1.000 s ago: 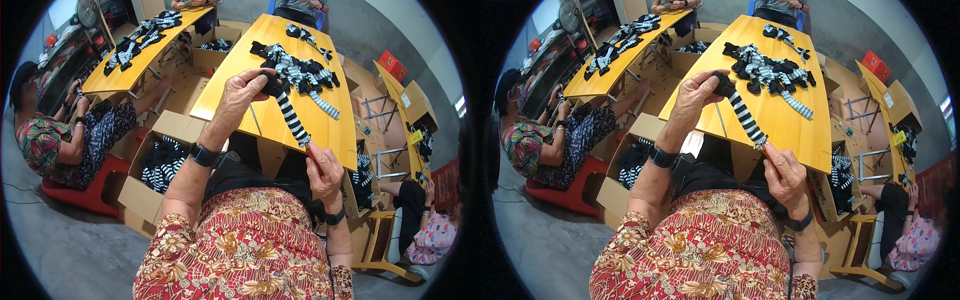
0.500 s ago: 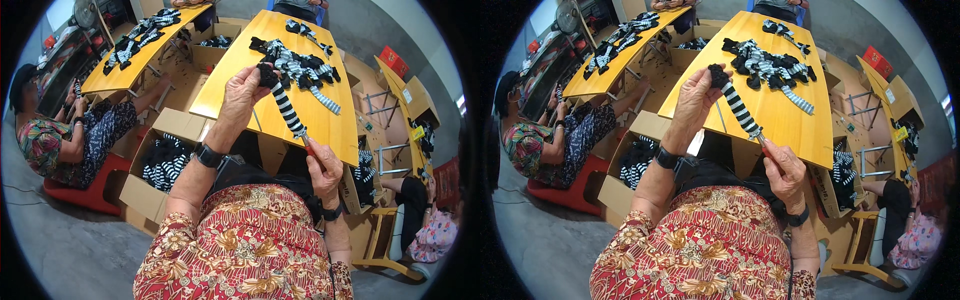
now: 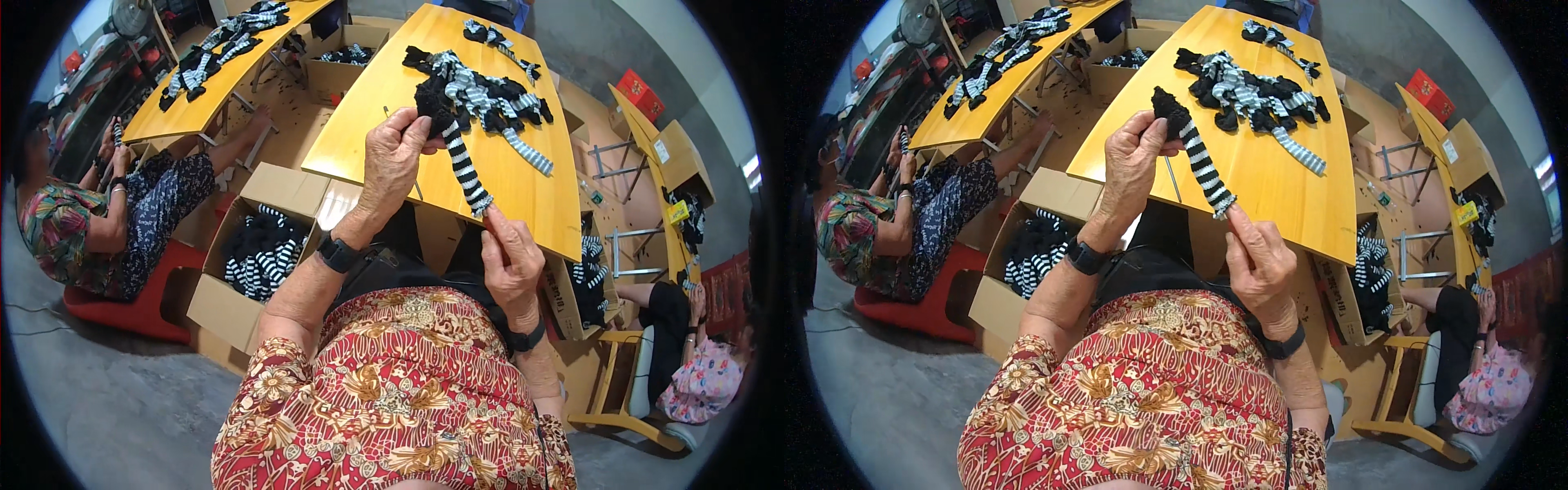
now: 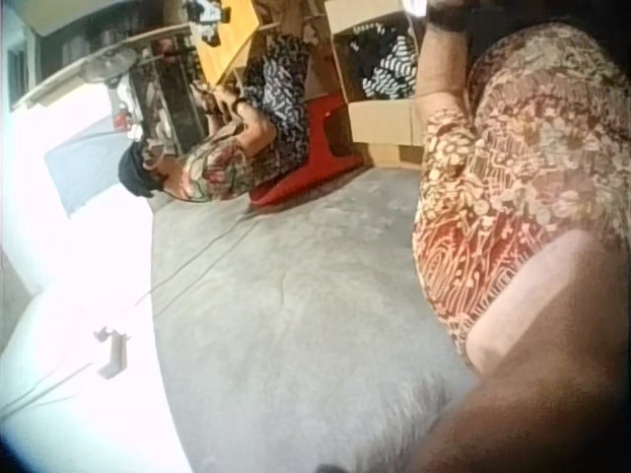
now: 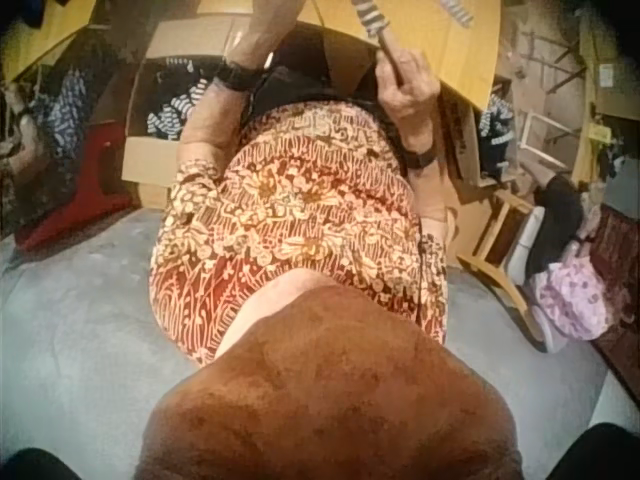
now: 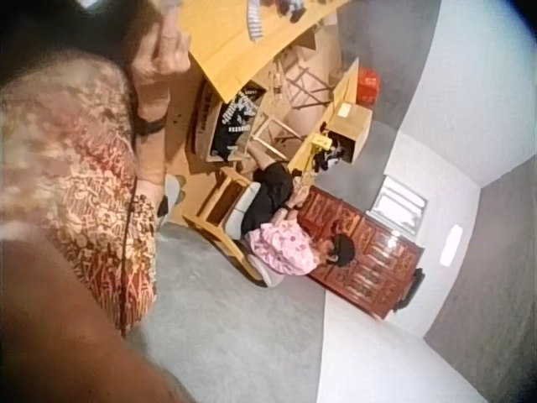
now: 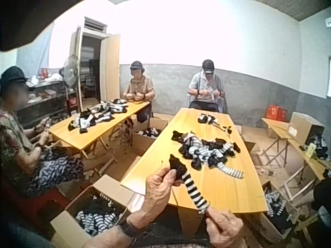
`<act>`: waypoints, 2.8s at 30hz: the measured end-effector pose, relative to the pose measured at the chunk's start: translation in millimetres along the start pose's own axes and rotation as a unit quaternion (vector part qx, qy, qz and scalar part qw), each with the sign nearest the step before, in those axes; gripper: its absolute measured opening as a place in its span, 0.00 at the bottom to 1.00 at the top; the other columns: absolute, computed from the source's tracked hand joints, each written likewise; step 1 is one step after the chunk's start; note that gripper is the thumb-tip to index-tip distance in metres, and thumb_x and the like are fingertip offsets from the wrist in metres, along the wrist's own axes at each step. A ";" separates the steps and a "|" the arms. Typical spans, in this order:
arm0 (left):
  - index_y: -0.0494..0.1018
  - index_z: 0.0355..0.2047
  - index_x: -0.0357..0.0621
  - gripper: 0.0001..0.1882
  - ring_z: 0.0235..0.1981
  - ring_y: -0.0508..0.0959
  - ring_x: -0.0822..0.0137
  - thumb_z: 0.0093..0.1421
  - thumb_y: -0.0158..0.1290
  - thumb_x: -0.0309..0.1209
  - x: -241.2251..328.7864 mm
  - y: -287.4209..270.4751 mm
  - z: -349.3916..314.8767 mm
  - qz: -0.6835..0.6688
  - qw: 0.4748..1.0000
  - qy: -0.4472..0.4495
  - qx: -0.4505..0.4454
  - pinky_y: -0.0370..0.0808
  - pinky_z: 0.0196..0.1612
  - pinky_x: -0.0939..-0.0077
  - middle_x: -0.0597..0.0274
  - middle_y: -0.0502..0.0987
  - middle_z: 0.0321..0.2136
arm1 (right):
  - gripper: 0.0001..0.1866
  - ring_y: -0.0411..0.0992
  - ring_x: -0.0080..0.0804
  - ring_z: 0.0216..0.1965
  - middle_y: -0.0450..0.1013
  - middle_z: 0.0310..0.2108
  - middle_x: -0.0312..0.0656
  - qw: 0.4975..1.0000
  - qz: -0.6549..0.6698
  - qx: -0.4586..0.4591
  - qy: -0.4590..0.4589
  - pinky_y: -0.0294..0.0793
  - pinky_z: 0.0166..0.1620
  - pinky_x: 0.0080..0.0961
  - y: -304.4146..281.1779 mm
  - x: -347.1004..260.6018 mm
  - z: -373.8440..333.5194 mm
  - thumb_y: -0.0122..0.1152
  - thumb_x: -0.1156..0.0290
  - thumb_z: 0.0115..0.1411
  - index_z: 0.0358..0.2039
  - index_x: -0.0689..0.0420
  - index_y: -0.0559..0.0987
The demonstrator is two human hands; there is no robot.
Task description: The person uses a red-handled tool to pull and adjust the fabric of black-and-white striped socks. They repeatedly insert the tool into the sock opening to stretch or align the material, then set the sock down and pick up another to repeat the process.
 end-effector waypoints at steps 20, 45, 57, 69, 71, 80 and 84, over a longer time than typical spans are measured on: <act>0.73 0.42 0.39 0.13 0.33 0.79 0.70 0.64 0.51 0.37 -26.0 -30.6 11.2 -0.183 0.973 -0.089 0.109 0.77 0.38 0.80 0.59 0.79 0.34 | 0.18 0.72 0.26 0.29 0.74 0.29 0.41 0.958 0.210 -0.102 0.165 0.69 0.35 0.18 -8.1 21.7 -6.7 0.58 0.83 0.53 0.46 0.62 0.78; 0.72 0.43 0.41 0.12 0.36 0.80 0.66 0.66 0.48 0.35 -10.6 -12.3 -1.1 -0.234 0.964 -0.103 0.073 0.77 0.41 0.76 0.55 0.79 0.36 | 0.17 0.62 0.13 0.23 0.73 0.28 0.32 0.894 0.326 -0.083 0.296 0.61 0.25 0.11 -3.2 41.4 -28.4 0.57 0.77 0.57 0.48 0.62 0.78; 0.72 0.44 0.42 0.11 0.37 0.80 0.70 0.65 0.49 0.33 -10.5 -10.3 -3.6 -0.247 0.957 -0.149 0.040 0.77 0.41 0.77 0.62 0.79 0.36 | 0.17 0.59 0.13 0.17 0.70 0.22 0.34 0.860 0.396 -0.095 0.309 0.57 0.20 0.10 -9.4 54.9 -27.2 0.56 0.74 0.58 0.49 0.63 0.77; 0.73 0.39 0.42 0.05 0.34 0.79 0.75 0.62 0.53 0.26 -14.5 -10.9 0.2 -0.134 0.987 0.000 0.088 0.78 0.38 0.79 0.64 0.79 0.34 | 0.18 0.59 0.14 0.17 0.72 0.24 0.37 0.846 0.419 -0.031 0.329 0.57 0.19 0.10 2.7 51.4 -38.0 0.56 0.74 0.59 0.50 0.62 0.76; 0.73 0.38 0.41 0.05 0.34 0.79 0.74 0.62 0.53 0.26 -16.4 -6.1 -4.5 -0.128 0.990 -0.011 0.059 0.78 0.38 0.79 0.64 0.79 0.34 | 0.17 0.59 0.13 0.17 0.72 0.25 0.36 0.844 0.417 -0.019 0.337 0.57 0.19 0.11 2.4 49.5 -38.3 0.56 0.74 0.59 0.50 0.62 0.76; 0.71 0.39 0.43 0.06 0.33 0.79 0.72 0.64 0.50 0.30 -10.8 -16.6 0.8 -0.185 0.974 -0.053 0.123 0.76 0.38 0.81 0.61 0.79 0.33 | 0.17 0.63 0.13 0.23 0.73 0.30 0.34 0.897 0.309 -0.075 0.307 0.61 0.25 0.11 -8.5 30.0 -33.7 0.57 0.77 0.58 0.49 0.61 0.77; 0.70 0.41 0.43 0.08 0.34 0.80 0.69 0.66 0.47 0.32 -14.3 -12.3 -4.3 -0.227 0.962 -0.087 0.125 0.77 0.38 0.77 0.58 0.79 0.34 | 0.17 0.67 0.18 0.29 0.73 0.32 0.34 0.904 0.286 -0.099 0.300 0.68 0.33 0.15 -2.6 35.3 -32.1 0.58 0.77 0.56 0.48 0.61 0.78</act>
Point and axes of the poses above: each hand's wrist, its own z-axis towards the middle knuckle, its own y-axis out of the palm, x = y × z, the point moved 5 cm from there along z, towards the middle knuckle
